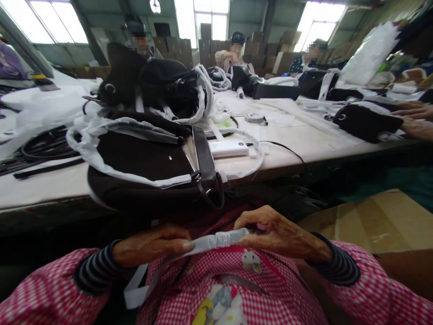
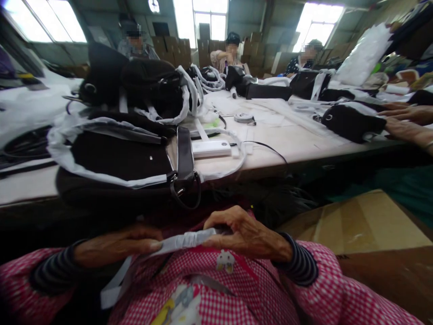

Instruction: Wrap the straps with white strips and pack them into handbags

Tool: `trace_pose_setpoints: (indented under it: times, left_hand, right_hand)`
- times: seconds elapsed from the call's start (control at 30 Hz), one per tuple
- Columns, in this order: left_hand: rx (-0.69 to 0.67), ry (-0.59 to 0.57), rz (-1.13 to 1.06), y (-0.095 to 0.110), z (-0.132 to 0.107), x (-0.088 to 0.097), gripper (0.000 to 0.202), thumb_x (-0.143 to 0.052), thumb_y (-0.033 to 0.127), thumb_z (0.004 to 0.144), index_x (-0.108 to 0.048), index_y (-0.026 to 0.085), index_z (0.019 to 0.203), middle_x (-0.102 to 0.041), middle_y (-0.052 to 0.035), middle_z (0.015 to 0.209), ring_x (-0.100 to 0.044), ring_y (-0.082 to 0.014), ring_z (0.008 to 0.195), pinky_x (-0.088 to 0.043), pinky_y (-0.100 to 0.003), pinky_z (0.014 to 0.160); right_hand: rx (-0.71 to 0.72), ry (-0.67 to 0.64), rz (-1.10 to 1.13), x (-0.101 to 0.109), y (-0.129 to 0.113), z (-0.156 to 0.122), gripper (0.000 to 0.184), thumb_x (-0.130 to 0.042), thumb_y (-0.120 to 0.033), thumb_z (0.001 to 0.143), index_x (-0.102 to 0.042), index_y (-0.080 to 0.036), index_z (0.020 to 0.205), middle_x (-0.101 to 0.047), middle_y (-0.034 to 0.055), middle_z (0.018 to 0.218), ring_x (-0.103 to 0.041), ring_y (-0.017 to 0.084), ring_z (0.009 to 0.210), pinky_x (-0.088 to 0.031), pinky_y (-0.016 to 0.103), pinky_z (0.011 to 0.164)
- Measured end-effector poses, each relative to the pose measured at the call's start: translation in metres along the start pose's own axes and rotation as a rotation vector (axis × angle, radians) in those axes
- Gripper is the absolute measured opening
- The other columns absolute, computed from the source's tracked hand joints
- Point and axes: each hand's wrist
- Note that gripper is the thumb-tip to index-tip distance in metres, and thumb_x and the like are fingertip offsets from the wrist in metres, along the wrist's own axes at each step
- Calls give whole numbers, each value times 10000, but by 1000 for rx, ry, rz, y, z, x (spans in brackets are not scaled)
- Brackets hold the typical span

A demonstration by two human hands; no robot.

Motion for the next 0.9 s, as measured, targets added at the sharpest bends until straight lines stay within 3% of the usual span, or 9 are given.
trace_pose_setpoints:
  times: [0.13,0.27,0.4,0.47,0.53,0.6,0.67,0.73,0.9]
  left_hand:
    - [43,-25,-132,-9,-4,-2,480,-577,624,914,-678,167,807,-613,-4,692,-514,-139,638,-393,-231,584]
    - [1,-22,-204,5,7,-16,481,-590,596,922,-658,145,768,-593,-1,635,-409,-91,537,-283,-216,507]
    - [-39,16,-241,18,12,-21,490,-595,605,916,-663,141,779,-581,6,619,-407,-95,523,-296,-216,498]
    - [-58,29,-155,18,5,-14,473,-575,599,935,-721,150,919,-657,-18,742,-509,-128,621,-372,-220,560]
    - [-29,64,-34,12,-7,-1,444,-584,571,945,-711,223,1190,-724,-36,1046,-620,-189,881,-454,-229,727]
    - [36,71,47,1,-19,12,467,-614,543,940,-639,305,1341,-683,-11,1269,-605,-233,1121,-450,-240,901]
    - [101,15,85,-10,-26,19,424,-620,544,930,-689,291,1264,-708,-3,1171,-619,-236,1074,-452,-239,873]
    - [124,-27,95,-18,-28,20,385,-611,563,918,-754,227,1040,-687,-1,899,-604,-199,853,-433,-229,722]
    - [68,71,-55,-18,-19,6,400,-618,562,904,-684,174,830,-507,25,707,-413,-131,674,-316,-233,607]
  right_hand:
    - [-9,-20,-10,-4,2,0,219,-725,-350,906,-756,-138,948,-693,3,786,-567,108,679,-420,202,610]
    - [9,-16,8,-19,2,11,258,-730,-389,904,-763,-146,985,-702,10,794,-579,116,683,-419,212,609]
    - [19,-1,55,-26,0,19,272,-727,-402,902,-770,-152,999,-723,25,836,-609,131,713,-444,219,624]
    - [4,11,74,-22,0,16,268,-739,-400,892,-774,-151,987,-729,29,840,-617,137,727,-453,220,631]
    - [-11,25,76,-15,1,11,242,-754,-376,879,-776,-151,966,-729,24,821,-605,131,708,-446,216,617]
    - [-25,46,70,-8,2,4,199,-757,-333,873,-774,-153,957,-726,14,808,-589,119,683,-429,209,599]
    - [-37,61,68,-4,3,-1,166,-747,-296,874,-773,-153,955,-724,9,808,-582,112,675,-421,204,592]
    - [-34,64,64,-2,4,-2,153,-741,-284,872,-773,-153,945,-721,7,799,-580,110,670,-422,202,589]
    - [-16,57,35,-9,4,6,212,-747,-343,873,-770,-141,931,-709,15,772,-569,116,656,-427,206,579]
Point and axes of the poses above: each hand's wrist, its own z-axis towards the middle knuckle, its own x-axis out of the back of the hand, y = z × x
